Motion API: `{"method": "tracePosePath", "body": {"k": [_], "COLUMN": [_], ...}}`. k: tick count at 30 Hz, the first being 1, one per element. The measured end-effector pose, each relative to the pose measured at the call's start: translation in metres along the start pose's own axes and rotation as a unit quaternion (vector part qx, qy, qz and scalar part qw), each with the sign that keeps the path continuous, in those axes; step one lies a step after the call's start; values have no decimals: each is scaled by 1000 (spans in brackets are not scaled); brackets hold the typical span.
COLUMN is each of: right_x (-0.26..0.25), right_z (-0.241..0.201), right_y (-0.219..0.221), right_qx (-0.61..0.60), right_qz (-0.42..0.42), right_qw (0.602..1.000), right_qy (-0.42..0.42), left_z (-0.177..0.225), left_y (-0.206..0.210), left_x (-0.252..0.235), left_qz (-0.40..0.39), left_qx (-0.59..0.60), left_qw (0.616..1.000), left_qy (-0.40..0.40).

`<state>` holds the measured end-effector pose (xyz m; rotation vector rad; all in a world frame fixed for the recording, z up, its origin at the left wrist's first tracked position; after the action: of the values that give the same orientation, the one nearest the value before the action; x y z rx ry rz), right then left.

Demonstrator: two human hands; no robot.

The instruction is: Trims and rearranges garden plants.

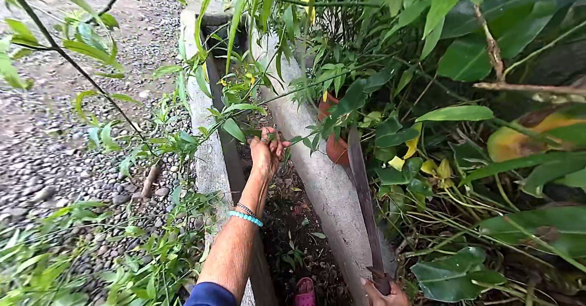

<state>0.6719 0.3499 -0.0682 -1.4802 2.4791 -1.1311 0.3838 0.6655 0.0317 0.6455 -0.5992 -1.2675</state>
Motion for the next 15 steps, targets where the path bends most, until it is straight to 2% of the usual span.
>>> {"method": "tracePosePath", "body": {"k": [7,15], "right_x": [-66,-123], "right_z": [-52,-101], "right_y": [35,89], "right_qx": [-58,56], "right_qz": [25,-37], "right_qw": [997,995], "right_qy": [-45,-75], "left_z": [1,-16], "left_y": [22,31], "left_x": [21,37], "left_qz": [-63,-50], "left_qx": [-39,-93], "left_qw": [997,994], "left_qy": [7,-15]}}
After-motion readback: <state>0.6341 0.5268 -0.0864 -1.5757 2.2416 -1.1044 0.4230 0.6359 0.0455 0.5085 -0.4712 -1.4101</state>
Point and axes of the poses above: each hand's wrist, its own x-axis away from the middle knuckle, its own y-axis out of the palm, z = x × y, the point moved 7 cm from there along -x, towards the middle knuckle, and after that the axes turned 4 degrees about x, right-handed, at the moved point
